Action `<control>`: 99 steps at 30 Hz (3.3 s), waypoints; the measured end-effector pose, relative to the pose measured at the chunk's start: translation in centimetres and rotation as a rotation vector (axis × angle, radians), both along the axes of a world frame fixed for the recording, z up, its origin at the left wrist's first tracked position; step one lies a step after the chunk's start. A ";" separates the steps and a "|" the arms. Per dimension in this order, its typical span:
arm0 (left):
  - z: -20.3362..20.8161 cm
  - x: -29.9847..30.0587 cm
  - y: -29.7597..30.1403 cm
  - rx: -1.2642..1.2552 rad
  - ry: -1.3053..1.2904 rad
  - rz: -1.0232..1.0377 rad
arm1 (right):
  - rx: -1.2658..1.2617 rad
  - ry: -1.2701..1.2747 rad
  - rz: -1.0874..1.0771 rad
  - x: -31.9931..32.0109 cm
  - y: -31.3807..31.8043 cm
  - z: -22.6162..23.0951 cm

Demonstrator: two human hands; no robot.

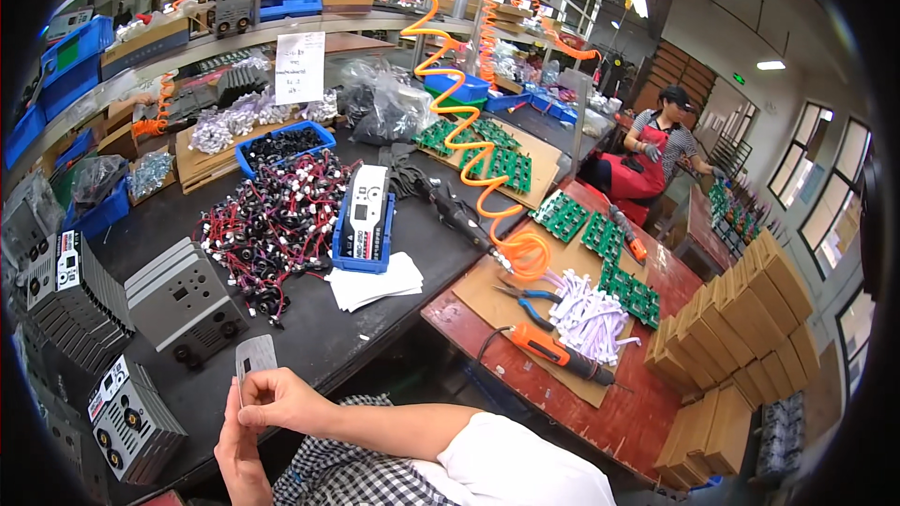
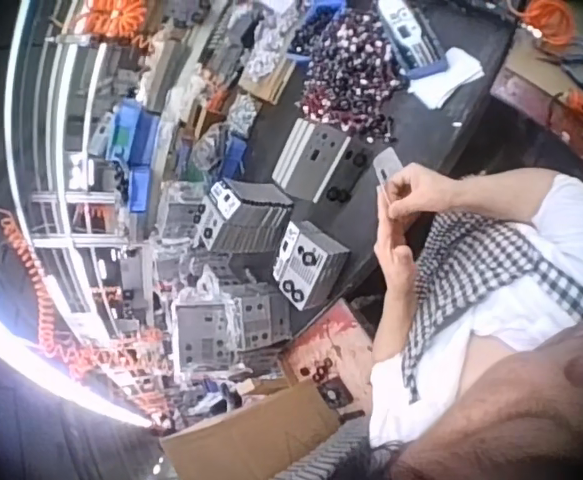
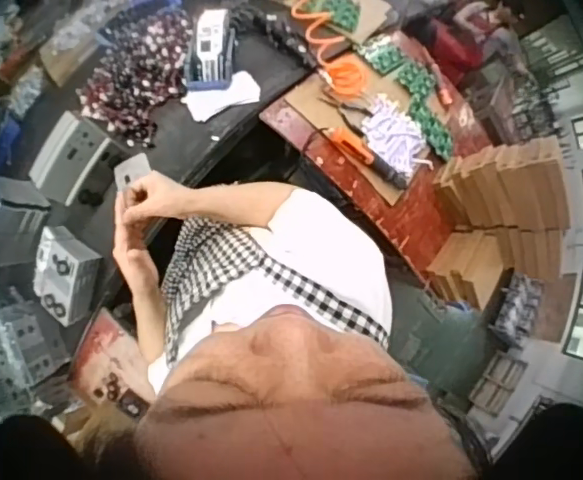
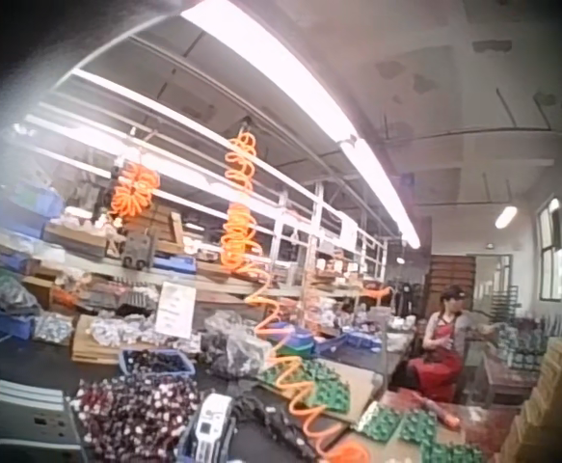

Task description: Applying labels to the front panels of metal electronic enclosures.

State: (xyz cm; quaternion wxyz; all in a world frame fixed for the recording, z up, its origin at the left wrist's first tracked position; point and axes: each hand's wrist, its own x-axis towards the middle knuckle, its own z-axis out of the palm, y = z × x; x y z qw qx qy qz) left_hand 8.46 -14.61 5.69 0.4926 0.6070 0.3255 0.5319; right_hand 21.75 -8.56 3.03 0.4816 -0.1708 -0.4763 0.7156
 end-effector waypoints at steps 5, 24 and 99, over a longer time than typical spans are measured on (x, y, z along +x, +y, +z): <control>0.3 0.6 -0.1 -0.037 0.036 0.023 | -0.044 -0.005 0.005 0.2 0.0 -0.2; -2.3 -6.9 4.3 -0.190 -0.781 0.582 | -0.032 -0.630 -0.814 16.3 5.6 -6.2; -5.9 -10.3 17.4 0.113 -0.311 0.879 | 0.626 -0.505 -0.730 -1.6 16.8 -1.8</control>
